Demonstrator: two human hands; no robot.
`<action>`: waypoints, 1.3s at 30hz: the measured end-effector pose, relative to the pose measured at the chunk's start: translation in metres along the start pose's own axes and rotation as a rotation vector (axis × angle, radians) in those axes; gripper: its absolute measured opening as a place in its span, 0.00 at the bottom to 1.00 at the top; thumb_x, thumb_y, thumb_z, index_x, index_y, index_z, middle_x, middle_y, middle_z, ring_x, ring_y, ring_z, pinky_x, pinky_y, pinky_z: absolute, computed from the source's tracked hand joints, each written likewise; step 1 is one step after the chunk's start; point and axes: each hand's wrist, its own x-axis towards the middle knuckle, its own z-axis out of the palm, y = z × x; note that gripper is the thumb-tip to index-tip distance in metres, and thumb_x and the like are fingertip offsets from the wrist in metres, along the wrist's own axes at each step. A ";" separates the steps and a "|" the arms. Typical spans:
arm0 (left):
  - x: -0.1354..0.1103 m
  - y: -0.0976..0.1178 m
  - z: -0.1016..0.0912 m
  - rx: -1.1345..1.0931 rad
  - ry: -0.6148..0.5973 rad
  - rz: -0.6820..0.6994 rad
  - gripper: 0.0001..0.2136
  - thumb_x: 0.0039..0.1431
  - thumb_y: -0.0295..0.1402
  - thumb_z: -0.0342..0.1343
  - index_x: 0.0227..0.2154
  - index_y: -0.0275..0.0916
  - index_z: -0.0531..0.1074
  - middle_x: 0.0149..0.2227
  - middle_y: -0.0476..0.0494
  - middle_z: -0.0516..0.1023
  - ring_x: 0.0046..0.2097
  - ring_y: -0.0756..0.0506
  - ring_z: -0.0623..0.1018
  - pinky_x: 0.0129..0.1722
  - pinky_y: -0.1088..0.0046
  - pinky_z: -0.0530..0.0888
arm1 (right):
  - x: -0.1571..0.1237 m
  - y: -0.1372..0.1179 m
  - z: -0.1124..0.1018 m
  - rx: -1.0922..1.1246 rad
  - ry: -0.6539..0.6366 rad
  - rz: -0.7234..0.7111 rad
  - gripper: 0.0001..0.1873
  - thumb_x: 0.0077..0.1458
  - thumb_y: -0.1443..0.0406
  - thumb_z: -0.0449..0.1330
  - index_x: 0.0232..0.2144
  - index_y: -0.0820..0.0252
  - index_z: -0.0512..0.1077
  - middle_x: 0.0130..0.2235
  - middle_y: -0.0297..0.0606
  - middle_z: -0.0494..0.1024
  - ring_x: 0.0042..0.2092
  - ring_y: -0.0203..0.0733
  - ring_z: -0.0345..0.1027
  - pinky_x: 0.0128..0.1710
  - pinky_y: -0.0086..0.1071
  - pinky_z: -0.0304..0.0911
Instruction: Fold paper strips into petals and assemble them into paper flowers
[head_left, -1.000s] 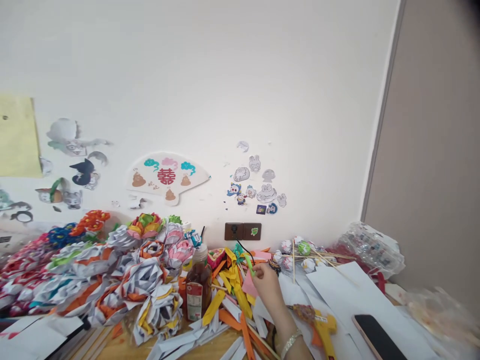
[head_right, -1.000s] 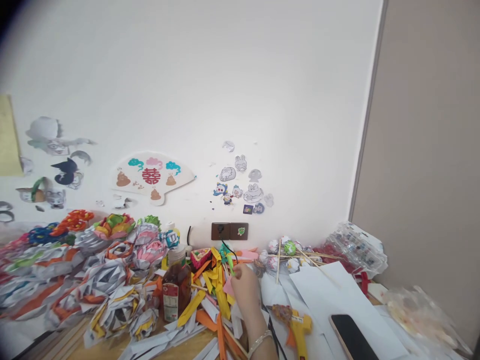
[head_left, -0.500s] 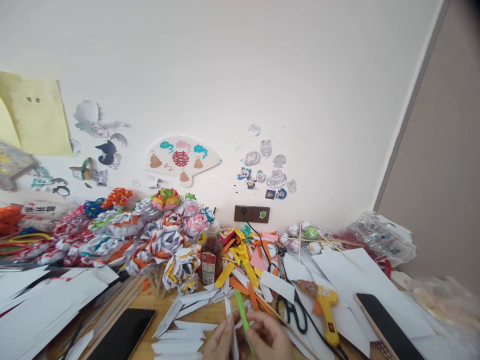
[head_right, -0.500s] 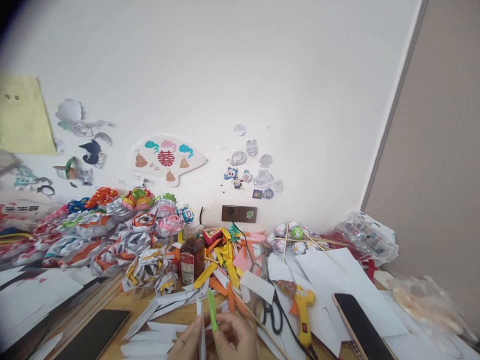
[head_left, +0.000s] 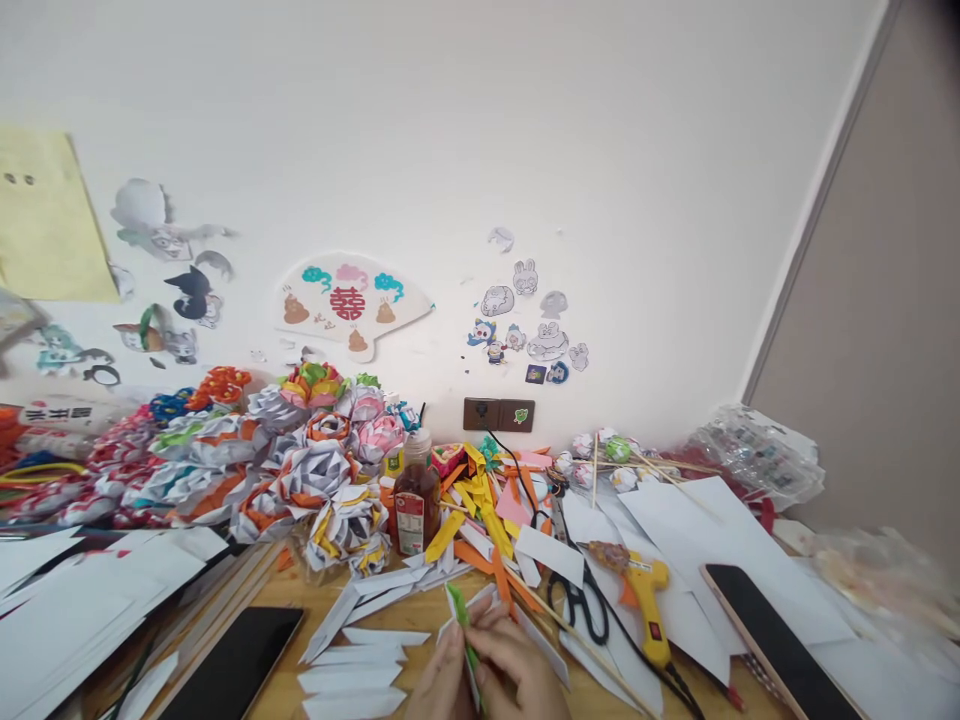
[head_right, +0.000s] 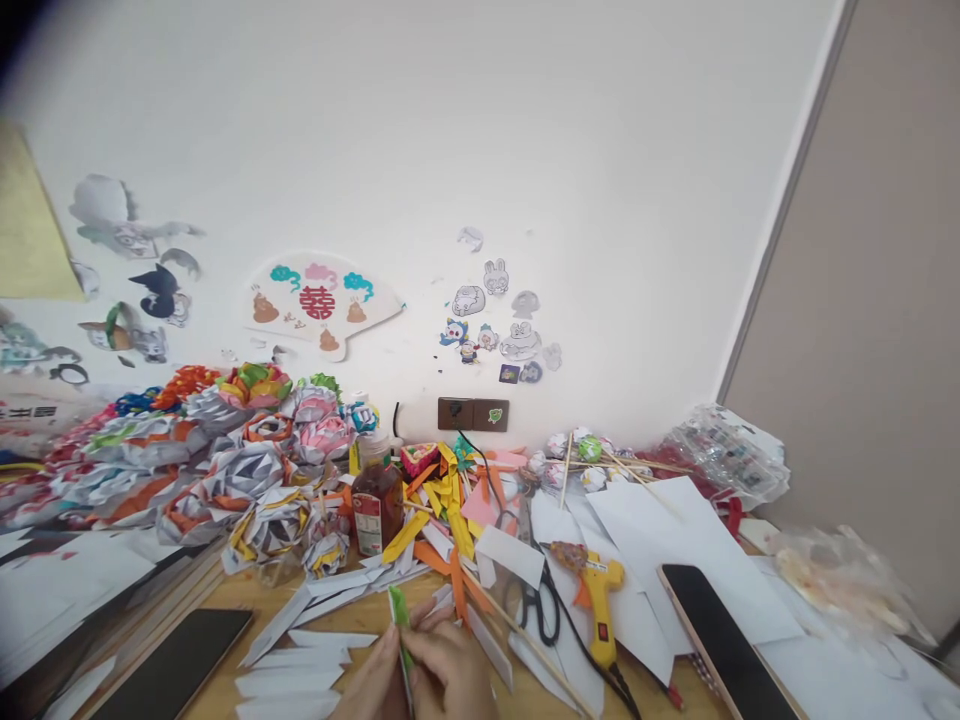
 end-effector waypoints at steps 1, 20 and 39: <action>-0.002 0.002 0.000 0.020 0.036 -0.012 0.23 0.47 0.53 0.62 0.36 0.38 0.80 0.41 0.35 0.82 0.52 0.35 0.75 0.59 0.56 0.64 | 0.000 -0.002 -0.002 -0.043 0.025 -0.003 0.19 0.52 0.70 0.51 0.41 0.54 0.77 0.35 0.41 0.75 0.39 0.44 0.72 0.39 0.32 0.68; -0.016 0.054 0.030 0.133 0.365 0.080 0.27 0.38 0.61 0.61 0.23 0.39 0.66 0.13 0.62 0.56 0.16 0.57 0.55 0.16 0.82 0.55 | 0.000 0.011 -0.007 -0.873 -0.060 -0.285 0.09 0.49 0.74 0.66 0.27 0.57 0.70 0.28 0.31 0.72 0.31 0.43 0.65 0.31 0.34 0.57; -0.021 0.042 0.026 0.389 0.256 0.097 0.26 0.43 0.62 0.57 0.26 0.39 0.72 0.16 0.57 0.64 0.18 0.51 0.61 0.18 0.76 0.61 | 0.006 -0.014 -0.016 -0.072 0.173 0.160 0.09 0.57 0.69 0.55 0.34 0.57 0.75 0.36 0.41 0.78 0.39 0.45 0.72 0.40 0.35 0.65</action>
